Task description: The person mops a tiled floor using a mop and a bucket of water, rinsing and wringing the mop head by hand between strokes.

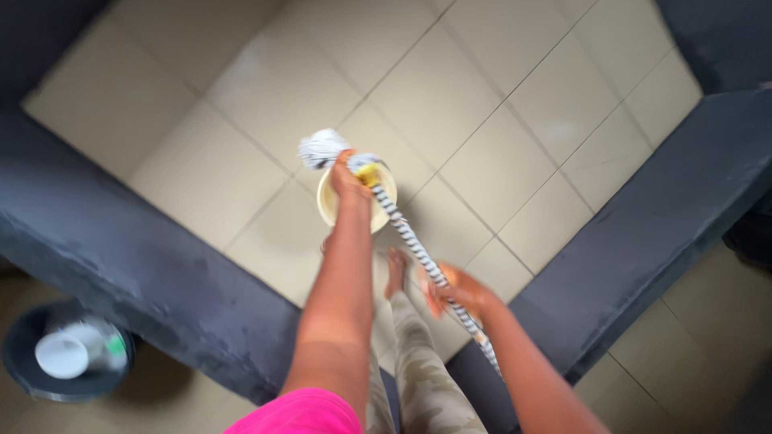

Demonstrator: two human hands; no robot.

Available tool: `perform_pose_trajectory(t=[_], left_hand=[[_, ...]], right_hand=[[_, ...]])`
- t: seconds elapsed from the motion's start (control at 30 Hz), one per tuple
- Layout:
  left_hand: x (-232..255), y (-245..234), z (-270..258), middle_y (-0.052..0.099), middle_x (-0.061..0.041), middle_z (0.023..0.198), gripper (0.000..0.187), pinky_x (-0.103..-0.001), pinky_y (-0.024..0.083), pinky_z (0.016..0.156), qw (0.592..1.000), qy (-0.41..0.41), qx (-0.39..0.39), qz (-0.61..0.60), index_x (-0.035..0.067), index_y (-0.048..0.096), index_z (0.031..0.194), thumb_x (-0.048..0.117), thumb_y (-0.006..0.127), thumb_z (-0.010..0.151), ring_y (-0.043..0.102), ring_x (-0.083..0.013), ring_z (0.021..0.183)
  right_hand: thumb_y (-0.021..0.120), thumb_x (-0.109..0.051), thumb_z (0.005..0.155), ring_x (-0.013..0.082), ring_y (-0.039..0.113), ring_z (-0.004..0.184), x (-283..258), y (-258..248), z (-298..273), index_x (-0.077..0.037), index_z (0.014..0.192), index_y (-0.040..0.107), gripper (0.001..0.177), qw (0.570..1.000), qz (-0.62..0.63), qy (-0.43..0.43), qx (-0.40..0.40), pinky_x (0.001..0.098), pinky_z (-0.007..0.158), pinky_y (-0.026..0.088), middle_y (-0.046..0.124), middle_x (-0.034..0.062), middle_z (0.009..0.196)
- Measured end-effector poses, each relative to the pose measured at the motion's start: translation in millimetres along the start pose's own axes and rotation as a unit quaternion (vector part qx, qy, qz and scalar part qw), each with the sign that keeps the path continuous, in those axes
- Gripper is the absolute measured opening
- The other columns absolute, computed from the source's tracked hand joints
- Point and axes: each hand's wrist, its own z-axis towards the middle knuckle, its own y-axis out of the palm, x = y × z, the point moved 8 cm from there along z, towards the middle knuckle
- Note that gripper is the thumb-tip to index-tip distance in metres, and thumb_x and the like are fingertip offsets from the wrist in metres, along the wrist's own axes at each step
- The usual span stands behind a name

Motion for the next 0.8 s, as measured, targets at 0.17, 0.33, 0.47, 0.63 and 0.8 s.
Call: perform_pose_trajectory(t=[0.17,0.33,0.47,0.63,0.8], left_hand=[[83.2,75.3,-5.4,0.065,-0.010,0.114,0.060,-0.047,0.054,0.081,0.986,0.127,-0.098,0.033,0.008,0.061,0.126,0.046,0.080,0.084,0.065,-0.0294,0.098],[14.7,87.7,-108.5,-0.006,-0.004,0.172,0.101,-0.063,0.000,0.119,0.980,0.066,-0.130,0.132,0.029,0.009,0.164,0.073,0.048,0.081,-0.006,-0.0272,0.158],[-136.3,77.4,-199.3,0.039,-0.006,0.144,0.067,-0.054,0.034,0.103,0.971,-0.030,-0.198,0.129,0.024,0.032,0.145,0.048,0.058,0.089,0.042,-0.0303,0.129],[-205.5,114.9,-200.5,0.056,-0.007,0.117,0.046,-0.056,0.054,0.081,0.980,-0.001,-0.148,0.131,0.016,0.045,0.130,0.015,0.067,0.089,0.065,-0.0342,0.101],[-200.2,156.1,-189.5,0.059,-0.008,0.115,0.042,-0.044,0.054,0.072,0.977,0.066,-0.121,0.160,0.012,0.047,0.129,0.013,0.067,0.092,0.066,-0.0280,0.095]], right_hand=[[0.087,-0.019,0.075,0.0215,0.067,0.071,79.6,-93.7,-52.3,-0.001,0.109,0.065,0.044,0.963,-0.134,0.009,0.236,0.0357,0.067,0.053,0.070,0.0122,0.083],[0.091,-0.021,0.075,0.0250,0.072,0.084,6.0,-142.0,-73.3,-0.010,0.114,0.074,0.044,0.872,-0.288,-0.128,0.374,0.0370,0.077,0.057,0.075,0.0119,0.094],[0.078,-0.008,0.073,0.0299,0.071,0.098,-115.5,-131.1,-127.3,-0.027,0.137,0.061,0.069,0.873,-0.311,-0.122,0.355,0.0393,0.087,0.058,0.074,0.0087,0.111],[0.055,0.007,0.084,0.0323,0.060,0.120,-175.7,-129.2,-282.1,-0.033,0.144,0.053,0.072,0.795,-0.487,0.018,0.360,0.0448,0.097,0.052,0.057,0.0080,0.133],[0.054,0.000,0.087,0.0303,0.067,0.111,-212.6,-145.5,-433.6,-0.026,0.132,0.064,0.053,0.685,-0.575,-0.039,0.445,0.0434,0.094,0.055,0.064,0.0064,0.117]])
